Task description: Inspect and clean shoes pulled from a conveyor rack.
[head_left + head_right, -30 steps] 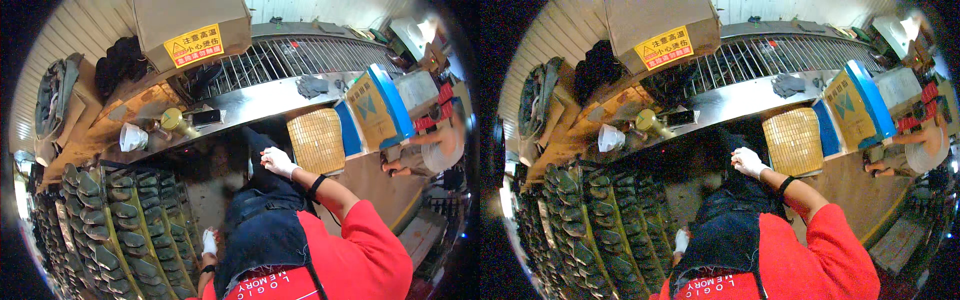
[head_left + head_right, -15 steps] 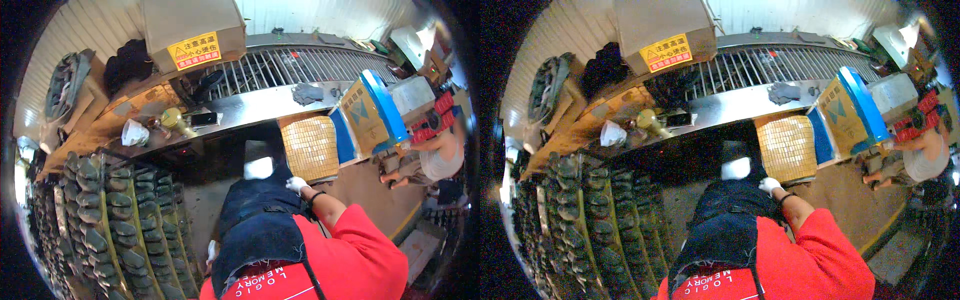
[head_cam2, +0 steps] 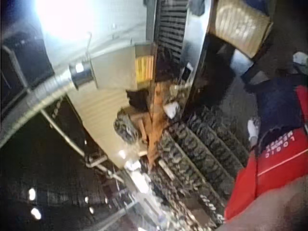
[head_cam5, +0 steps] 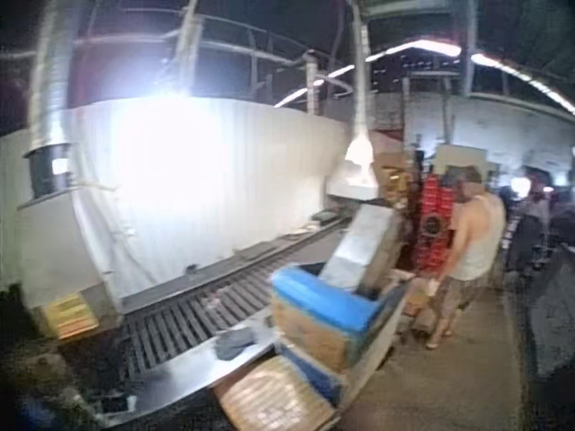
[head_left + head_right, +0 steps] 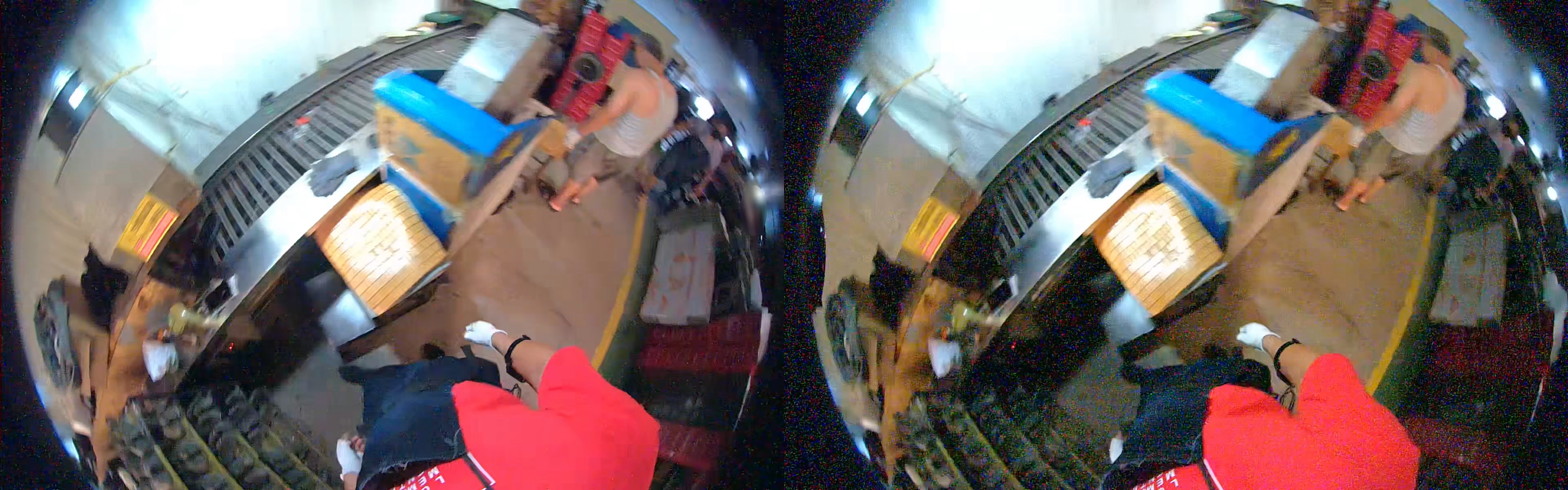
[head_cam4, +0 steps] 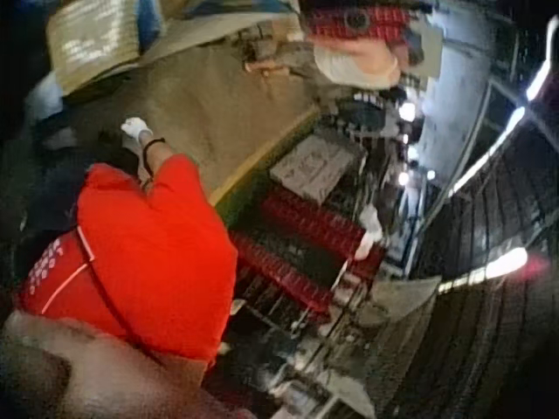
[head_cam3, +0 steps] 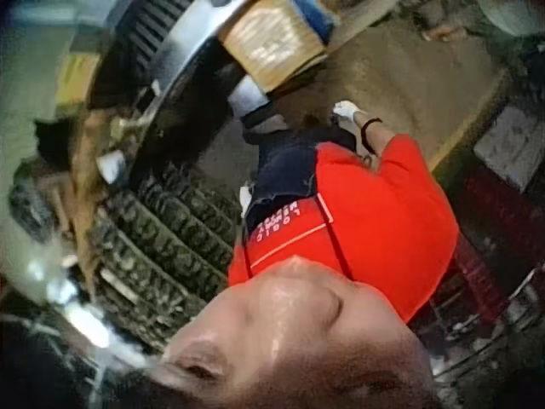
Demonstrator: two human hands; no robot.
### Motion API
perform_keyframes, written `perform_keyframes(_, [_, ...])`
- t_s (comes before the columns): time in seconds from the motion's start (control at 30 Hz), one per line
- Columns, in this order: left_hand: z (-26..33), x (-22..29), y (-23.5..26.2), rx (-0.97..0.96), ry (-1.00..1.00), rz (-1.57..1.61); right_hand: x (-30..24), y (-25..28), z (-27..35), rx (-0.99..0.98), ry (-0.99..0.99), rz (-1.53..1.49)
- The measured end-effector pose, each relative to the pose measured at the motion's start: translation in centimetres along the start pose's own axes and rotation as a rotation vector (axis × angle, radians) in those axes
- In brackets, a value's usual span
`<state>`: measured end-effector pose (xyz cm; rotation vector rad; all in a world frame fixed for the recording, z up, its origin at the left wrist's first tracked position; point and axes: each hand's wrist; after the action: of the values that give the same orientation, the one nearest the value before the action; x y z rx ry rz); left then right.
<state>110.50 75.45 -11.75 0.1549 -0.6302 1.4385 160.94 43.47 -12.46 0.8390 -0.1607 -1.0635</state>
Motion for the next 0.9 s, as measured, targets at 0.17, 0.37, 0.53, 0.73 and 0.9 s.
perform_keyframes(0.17, [-0.4,0.8,-3.8,-0.186,-0.445,-0.870,9.2,-5.4,7.1,-0.087,-0.473,-0.111])
perform_keyframes(0.37, [-1.1,-0.8,-3.5,-0.133,-0.211,-0.834,10.1,-11.6,11.9,0.046,-0.330,-0.136])
perform_keyframes(0.53, [-1.5,0.3,-1.3,-0.180,-0.084,-0.807,6.4,-16.5,13.0,0.053,-0.164,-0.135])
perform_keyframes(0.73, [-0.3,4.5,6.4,-0.244,0.056,-0.227,1.3,-17.8,15.2,0.132,0.137,0.052])
perform_keyframes(0.9, [2.6,2.8,11.7,-0.023,-0.028,-0.223,-1.1,-18.6,16.6,-0.118,-0.154,-0.224])
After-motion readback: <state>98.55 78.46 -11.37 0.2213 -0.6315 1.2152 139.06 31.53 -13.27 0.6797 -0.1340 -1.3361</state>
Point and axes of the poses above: each hand's wrist, its own z-axis away from the middle knuckle, its own y-axis out of the back of the hand, x = y × z, and after that the axes turned 8 degrees about z, right-handed
